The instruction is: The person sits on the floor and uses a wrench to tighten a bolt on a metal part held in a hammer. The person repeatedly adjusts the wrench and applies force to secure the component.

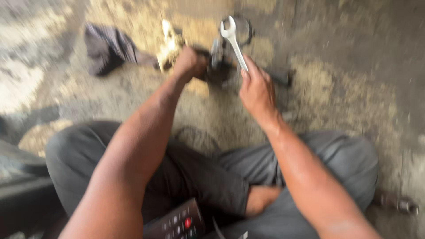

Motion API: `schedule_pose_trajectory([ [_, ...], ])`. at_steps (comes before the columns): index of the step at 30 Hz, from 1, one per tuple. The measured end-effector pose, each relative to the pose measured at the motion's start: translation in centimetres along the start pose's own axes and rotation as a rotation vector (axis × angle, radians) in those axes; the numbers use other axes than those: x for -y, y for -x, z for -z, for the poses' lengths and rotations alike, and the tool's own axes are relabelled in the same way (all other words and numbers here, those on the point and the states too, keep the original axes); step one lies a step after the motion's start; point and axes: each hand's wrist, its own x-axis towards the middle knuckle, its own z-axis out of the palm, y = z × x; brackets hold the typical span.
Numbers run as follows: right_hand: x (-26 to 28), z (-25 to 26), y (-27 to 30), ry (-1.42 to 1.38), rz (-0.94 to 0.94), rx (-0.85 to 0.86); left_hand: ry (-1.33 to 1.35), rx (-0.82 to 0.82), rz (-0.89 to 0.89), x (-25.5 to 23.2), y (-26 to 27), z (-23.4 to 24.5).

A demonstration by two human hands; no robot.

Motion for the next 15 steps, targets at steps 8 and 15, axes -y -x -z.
schedule_pose_trajectory([
  [8, -0.6, -0.8, -0.2, 0.036, -0.506, 0.413, 0.061, -0.009, 0.009, -2.6, 2.3, 1.1],
  [15, -2.5, -2.1, 0.7, 0.037, -0.011, 0.015, 0.112, 0.008, -0.002, -1.3, 0.2, 0.9],
])
